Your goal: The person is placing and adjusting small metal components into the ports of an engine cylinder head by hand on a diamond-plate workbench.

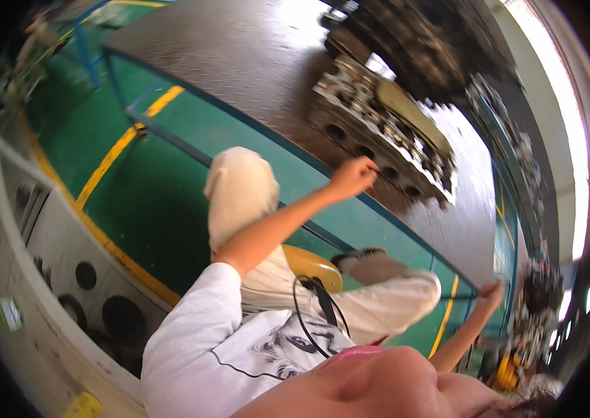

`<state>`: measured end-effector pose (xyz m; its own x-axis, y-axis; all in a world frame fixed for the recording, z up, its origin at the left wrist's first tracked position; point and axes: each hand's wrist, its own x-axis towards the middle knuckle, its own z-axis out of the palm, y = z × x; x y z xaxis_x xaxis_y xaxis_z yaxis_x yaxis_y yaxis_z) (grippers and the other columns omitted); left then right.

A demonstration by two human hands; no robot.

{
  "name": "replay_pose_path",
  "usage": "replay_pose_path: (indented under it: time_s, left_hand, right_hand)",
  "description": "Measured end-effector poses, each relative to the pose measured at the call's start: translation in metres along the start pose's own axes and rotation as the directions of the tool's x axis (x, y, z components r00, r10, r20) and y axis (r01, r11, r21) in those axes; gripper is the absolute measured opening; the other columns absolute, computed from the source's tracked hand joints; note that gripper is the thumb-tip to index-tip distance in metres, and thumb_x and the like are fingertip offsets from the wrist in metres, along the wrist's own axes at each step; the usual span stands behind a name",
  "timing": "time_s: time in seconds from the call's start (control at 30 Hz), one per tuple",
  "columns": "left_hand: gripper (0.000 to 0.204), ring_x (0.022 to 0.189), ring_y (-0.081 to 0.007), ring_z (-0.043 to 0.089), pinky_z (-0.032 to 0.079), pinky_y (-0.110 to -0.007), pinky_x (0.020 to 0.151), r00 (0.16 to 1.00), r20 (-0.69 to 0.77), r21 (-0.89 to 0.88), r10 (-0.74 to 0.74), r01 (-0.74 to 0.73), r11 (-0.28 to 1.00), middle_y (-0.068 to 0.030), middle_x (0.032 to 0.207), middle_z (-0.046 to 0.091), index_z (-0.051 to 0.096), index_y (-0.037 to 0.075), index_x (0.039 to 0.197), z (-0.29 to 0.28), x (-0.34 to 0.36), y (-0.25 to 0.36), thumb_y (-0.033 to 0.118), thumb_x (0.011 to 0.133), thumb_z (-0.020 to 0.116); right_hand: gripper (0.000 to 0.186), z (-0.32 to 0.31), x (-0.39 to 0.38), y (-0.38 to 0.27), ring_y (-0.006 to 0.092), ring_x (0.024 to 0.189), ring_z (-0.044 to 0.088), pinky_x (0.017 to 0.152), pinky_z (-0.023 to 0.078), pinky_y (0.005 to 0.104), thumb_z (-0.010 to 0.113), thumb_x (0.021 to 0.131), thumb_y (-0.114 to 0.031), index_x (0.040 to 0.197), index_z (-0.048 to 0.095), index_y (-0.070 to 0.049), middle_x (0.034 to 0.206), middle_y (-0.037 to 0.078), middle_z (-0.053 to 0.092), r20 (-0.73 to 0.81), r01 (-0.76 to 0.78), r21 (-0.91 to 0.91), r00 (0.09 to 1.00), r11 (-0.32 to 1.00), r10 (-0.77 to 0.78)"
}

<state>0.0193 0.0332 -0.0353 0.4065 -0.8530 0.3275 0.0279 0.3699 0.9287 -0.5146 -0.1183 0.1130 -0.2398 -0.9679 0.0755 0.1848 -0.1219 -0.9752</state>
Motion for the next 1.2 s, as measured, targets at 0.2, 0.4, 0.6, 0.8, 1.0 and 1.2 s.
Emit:
replay_pose_path:
  time_s: [0.2, 0.4, 0.6, 0.8, 1.0, 1.2]
  left_hand:
    - [0.028, 0.055, -0.0076, 0.052, 0.04, -0.023, 0.048, 0.973, 0.171, -0.082, -0.154, 0.17, 0.982, -0.0068, 0.075, 0.064, 0.056, 0.001, 0.112, 0.027, 0.009, -0.003, 0.02, 0.093, 0.054]
    - [0.044, 0.053, -0.0082, 0.049, 0.038, -0.024, 0.046, 0.951, 0.101, -0.166, -0.292, 0.306, 0.937, -0.0095, 0.081, 0.065, 0.038, 0.0, 0.135, 0.062, 0.021, -0.018, 0.011, 0.093, 0.045]
    - [0.035, 0.052, -0.0081, 0.049, 0.04, -0.025, 0.047, 0.973, -0.193, 0.02, -0.124, 0.13, 0.991, -0.0077, 0.073, 0.064, 0.049, -0.003, 0.122, 0.086, 0.018, -0.017, 0.004, 0.088, 0.044]
    - [0.022, 0.054, -0.0159, 0.056, 0.044, -0.028, 0.053, 0.974, -0.179, 0.294, 0.139, -0.082, 0.952, -0.0105, 0.065, 0.061, 0.065, 0.0, 0.101, 0.077, 0.028, -0.013, 0.005, 0.084, 0.051]
    - [0.02, 0.05, -0.0217, 0.055, 0.045, -0.03, 0.053, 0.954, -0.176, 0.52, 0.244, -0.12, 0.845, -0.0138, 0.059, 0.058, 0.066, 0.0, 0.096, 0.066, 0.029, -0.022, 0.008, 0.083, 0.054]
    - [0.026, 0.054, -0.0089, 0.056, 0.044, -0.024, 0.052, 0.951, -0.135, 0.527, 0.28, -0.17, 0.833, -0.0042, 0.061, 0.06, 0.064, 0.0, 0.108, 0.061, 0.027, -0.022, 0.003, 0.086, 0.051]
  right_hand:
    - [0.038, -0.012, -0.042, -0.102, 0.0048, 0.046, 0.026, 0.042, 0.02, 0.0208, 0.047, 0.096, -0.029, 0.116, 0.057, 0.001, 0.055, -0.005, 0.033, -0.041, 0.628, -0.131, 0.769, 0.767, -0.637]
    - [0.026, 0.163, -0.106, 0.055, 0.0038, 0.054, 0.039, 0.047, 0.031, 0.0211, 0.053, 0.084, -0.006, 0.107, 0.065, -0.007, 0.066, -0.004, 0.051, 0.553, 0.655, -0.49, 0.744, 0.575, -0.376]
    - [0.032, 0.283, -0.151, 0.158, 0.0024, 0.057, 0.036, 0.05, 0.032, 0.0214, 0.055, 0.088, -0.009, 0.119, 0.058, -0.001, 0.063, -0.003, 0.05, 0.651, 0.307, -0.347, 0.759, 0.886, -0.008]
    - [0.041, 0.308, -0.143, 0.171, 0.004, 0.048, 0.036, 0.042, 0.025, 0.0217, 0.052, 0.09, -0.009, 0.131, 0.048, -0.005, 0.06, -0.006, 0.044, 0.686, -0.18, -0.228, 0.668, 0.957, 0.289]
    - [0.042, 0.3, -0.148, 0.145, 0.0041, 0.049, 0.025, 0.045, 0.018, 0.0218, 0.049, 0.092, -0.01, 0.134, 0.046, -0.007, 0.06, -0.009, 0.027, 0.772, -0.266, -0.076, 0.594, 0.961, 0.225]
    - [0.041, 0.302, -0.142, 0.161, 0.0044, 0.046, 0.025, 0.043, 0.018, 0.022, 0.049, 0.091, -0.008, 0.131, 0.046, 0.002, 0.058, -0.008, 0.027, 0.763, -0.464, -0.093, 0.535, 0.881, 0.362]
